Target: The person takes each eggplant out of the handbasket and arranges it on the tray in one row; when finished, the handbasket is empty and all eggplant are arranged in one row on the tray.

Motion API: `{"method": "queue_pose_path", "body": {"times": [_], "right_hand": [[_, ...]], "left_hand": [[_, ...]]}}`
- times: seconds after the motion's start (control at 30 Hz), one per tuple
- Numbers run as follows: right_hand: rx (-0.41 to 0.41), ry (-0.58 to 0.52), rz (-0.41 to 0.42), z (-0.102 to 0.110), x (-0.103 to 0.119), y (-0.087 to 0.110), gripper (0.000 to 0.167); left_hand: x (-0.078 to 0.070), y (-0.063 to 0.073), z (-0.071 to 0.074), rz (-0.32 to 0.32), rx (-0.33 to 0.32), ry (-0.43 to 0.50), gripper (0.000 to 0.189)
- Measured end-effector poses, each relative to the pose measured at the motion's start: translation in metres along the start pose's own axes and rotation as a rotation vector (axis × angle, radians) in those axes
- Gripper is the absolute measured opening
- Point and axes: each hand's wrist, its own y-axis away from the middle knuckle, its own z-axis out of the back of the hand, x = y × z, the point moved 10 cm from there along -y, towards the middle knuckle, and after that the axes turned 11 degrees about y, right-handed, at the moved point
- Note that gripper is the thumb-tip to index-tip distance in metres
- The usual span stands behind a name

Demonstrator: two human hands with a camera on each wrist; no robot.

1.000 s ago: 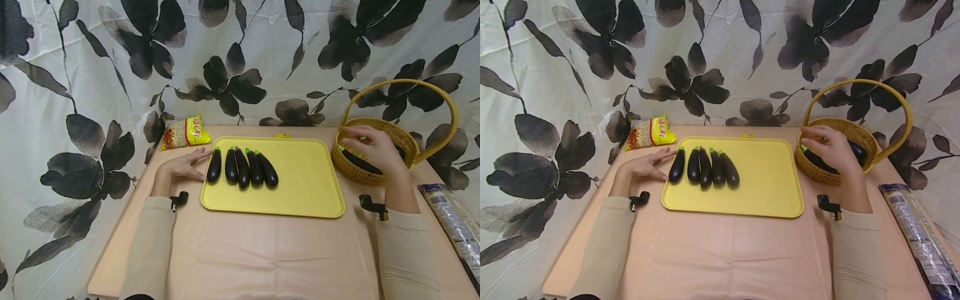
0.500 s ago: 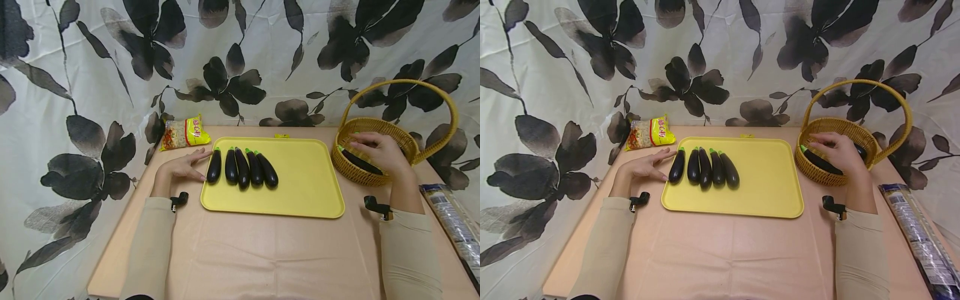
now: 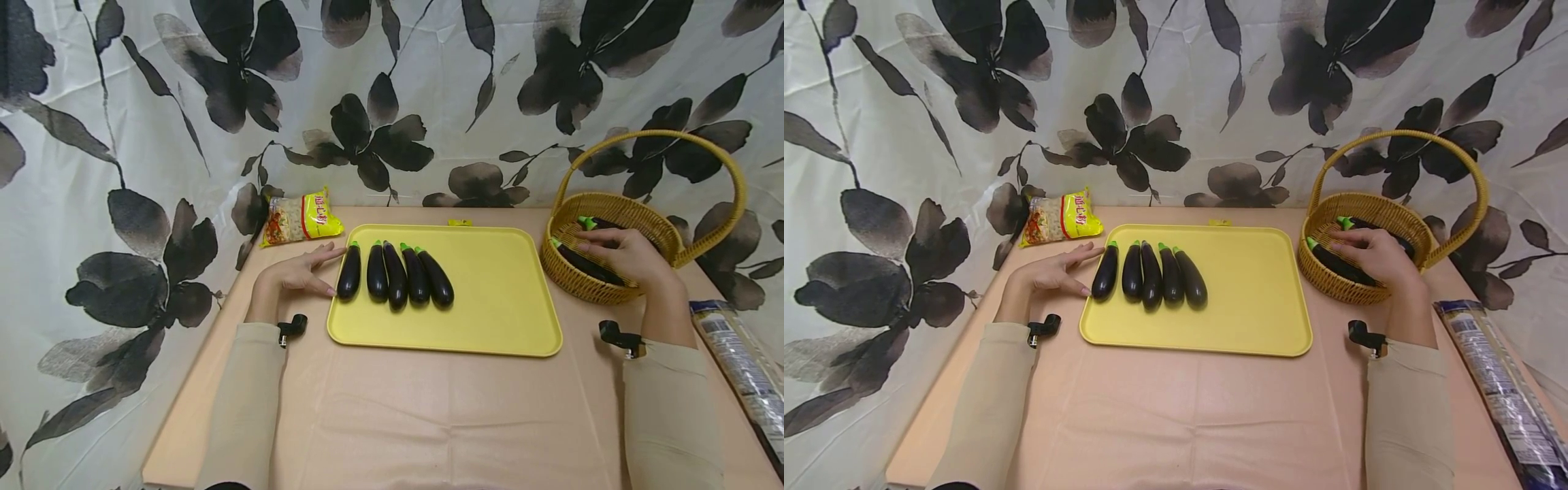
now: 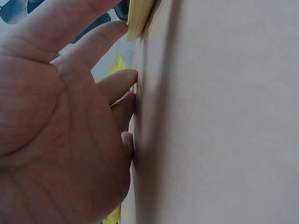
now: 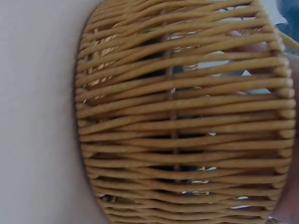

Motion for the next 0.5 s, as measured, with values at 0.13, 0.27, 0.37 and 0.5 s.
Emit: {"method": "queue_pose_path", "body": {"times": [0.13,0.27,0.37,0.5], "right_hand": [[0.104,0.015,-0.009,-0.009,-0.007,-0.004,0.065],[0.166,0.011,-0.006,-0.016,-0.012,-0.008,0.059],[0.194,-0.006,0.007,-0.02,-0.012,-0.009,0.054],[0.225,-0.027,0.024,-0.025,-0.013,-0.01,0.049]], "left_hand": [[0.001,0.0,0.0,-0.003,0.001,-0.01,0.108],[0.002,-0.001,0.0,-0.006,0.001,-0.013,0.108],[0.002,-0.001,0.001,-0.008,0.001,-0.01,0.108],[0.002,-0.001,0.001,-0.014,-0.002,-0.02,0.109]]}}
